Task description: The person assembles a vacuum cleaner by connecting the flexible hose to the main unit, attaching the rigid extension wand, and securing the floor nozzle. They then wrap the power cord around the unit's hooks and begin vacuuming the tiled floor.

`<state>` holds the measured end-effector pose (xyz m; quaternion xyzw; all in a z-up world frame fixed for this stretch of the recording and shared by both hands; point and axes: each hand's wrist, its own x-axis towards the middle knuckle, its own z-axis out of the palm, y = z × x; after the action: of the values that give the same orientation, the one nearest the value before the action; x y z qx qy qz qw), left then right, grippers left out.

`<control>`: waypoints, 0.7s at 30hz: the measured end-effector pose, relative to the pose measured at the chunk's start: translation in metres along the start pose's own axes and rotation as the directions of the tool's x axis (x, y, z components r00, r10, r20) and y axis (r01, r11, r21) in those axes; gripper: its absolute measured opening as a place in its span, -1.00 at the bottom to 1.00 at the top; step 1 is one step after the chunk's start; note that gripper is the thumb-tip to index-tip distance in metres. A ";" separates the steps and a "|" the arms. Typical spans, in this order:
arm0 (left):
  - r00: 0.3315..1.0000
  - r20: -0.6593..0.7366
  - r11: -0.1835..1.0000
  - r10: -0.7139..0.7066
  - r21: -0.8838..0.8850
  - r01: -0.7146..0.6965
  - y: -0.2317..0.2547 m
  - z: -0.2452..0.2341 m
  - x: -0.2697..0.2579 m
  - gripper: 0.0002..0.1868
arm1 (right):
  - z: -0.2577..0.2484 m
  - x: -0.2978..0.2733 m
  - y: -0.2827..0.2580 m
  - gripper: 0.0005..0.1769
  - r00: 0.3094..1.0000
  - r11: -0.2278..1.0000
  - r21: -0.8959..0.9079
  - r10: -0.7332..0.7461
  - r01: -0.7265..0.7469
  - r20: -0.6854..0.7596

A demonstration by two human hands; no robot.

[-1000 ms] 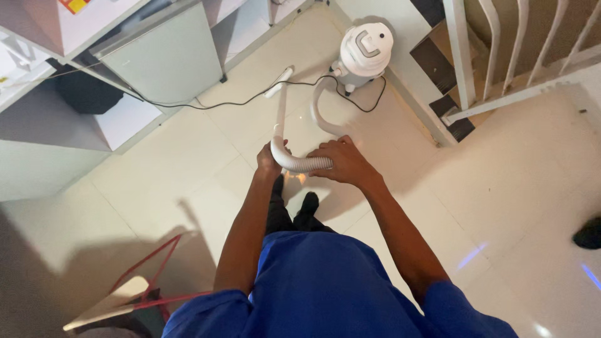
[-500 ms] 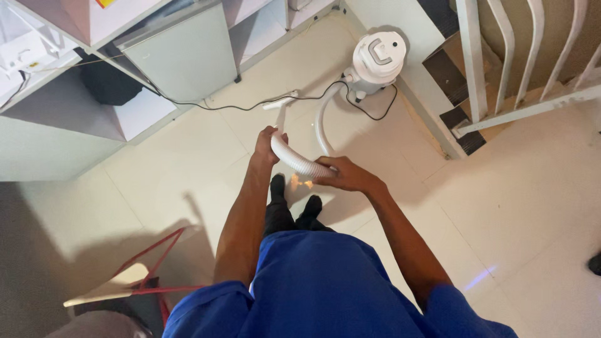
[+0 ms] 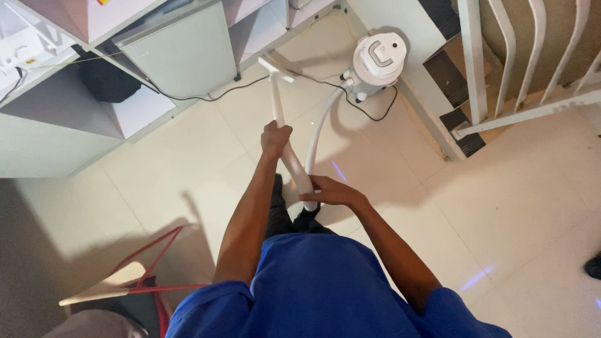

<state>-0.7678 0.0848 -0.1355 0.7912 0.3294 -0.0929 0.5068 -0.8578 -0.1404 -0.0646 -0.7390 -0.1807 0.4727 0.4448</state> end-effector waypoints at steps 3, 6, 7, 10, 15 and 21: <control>0.987 -0.083 0.983 0.136 0.137 -0.123 0.018 0.001 -0.015 -0.28 | 0.003 0.020 0.009 -0.27 0.973 0.964 0.176 -0.215 0.197 0.085; 1.000 0.007 0.994 0.025 0.103 -0.026 0.020 0.002 -0.024 -0.20 | -0.008 0.039 0.013 -0.29 0.994 0.887 0.453 -0.108 0.092 0.009; 0.995 -0.038 0.981 0.096 0.172 -0.088 0.020 0.004 -0.025 -0.21 | -0.013 0.046 0.013 -0.29 0.989 0.864 0.482 -0.142 0.147 -0.047; 0.970 -0.093 0.932 0.224 0.313 -0.185 0.021 0.007 -0.031 -0.22 | -0.025 0.074 0.019 -0.29 0.962 0.784 0.561 -0.184 0.266 -0.199; 0.985 0.005 0.911 0.171 0.381 -0.160 0.049 -0.007 -0.064 -0.16 | -0.039 0.128 0.047 -0.33 0.943 0.720 0.643 -0.046 0.261 -0.331; 0.950 0.044 0.832 0.310 0.471 -0.294 0.057 -0.010 -0.111 -0.26 | -0.051 0.168 0.069 -0.50 0.943 0.682 0.681 -0.039 0.266 -0.330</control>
<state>-0.8197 0.0308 -0.0349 0.9341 0.1764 -0.0755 0.3012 -0.7427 -0.0867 -0.2043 -0.5497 0.0232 0.3531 0.7567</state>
